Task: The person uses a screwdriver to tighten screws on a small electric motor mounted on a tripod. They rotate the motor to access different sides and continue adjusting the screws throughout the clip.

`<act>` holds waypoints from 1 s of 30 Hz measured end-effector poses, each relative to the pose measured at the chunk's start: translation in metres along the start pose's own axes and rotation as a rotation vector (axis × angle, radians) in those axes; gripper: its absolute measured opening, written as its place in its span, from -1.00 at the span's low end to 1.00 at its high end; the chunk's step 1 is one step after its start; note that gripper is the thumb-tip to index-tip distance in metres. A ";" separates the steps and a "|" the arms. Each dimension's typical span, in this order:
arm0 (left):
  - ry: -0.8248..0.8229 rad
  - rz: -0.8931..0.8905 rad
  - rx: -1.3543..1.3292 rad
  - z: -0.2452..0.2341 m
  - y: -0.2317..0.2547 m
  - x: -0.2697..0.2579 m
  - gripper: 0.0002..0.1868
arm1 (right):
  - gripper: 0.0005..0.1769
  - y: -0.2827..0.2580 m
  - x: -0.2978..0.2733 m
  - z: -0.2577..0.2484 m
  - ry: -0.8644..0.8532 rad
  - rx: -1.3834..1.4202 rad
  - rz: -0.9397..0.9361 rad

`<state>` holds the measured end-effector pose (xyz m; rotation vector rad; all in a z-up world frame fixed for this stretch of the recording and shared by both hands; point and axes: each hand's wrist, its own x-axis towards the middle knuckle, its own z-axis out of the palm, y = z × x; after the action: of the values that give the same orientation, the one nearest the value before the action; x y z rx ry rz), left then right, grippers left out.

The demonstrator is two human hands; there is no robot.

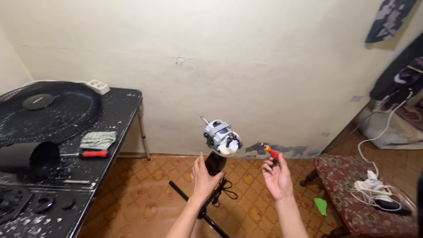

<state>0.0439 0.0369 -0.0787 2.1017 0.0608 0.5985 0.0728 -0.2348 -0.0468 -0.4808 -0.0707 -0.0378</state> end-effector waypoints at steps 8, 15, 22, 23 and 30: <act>-0.007 -0.079 -0.106 0.032 0.006 0.032 -0.14 | -0.63 -0.009 -0.001 -0.011 0.083 -0.071 -0.028; -0.205 0.031 -0.224 0.006 0.000 0.050 -0.25 | -0.54 -0.004 0.001 -0.003 0.080 -0.119 0.065; -0.542 0.080 -0.309 -0.024 0.005 0.070 -0.24 | -0.66 0.003 -0.001 0.023 0.000 -0.168 0.116; -0.570 0.108 -0.303 -0.025 0.004 0.071 -0.26 | -0.72 0.004 -0.004 0.026 -0.008 -0.183 0.108; -0.685 0.038 -0.338 -0.030 0.001 0.048 -0.17 | -0.44 0.007 -0.016 0.043 0.027 -0.339 0.114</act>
<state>0.0728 0.0725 -0.0452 1.8723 -0.4376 -0.1103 0.0550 -0.2087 -0.0134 -0.8219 -0.0095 0.0561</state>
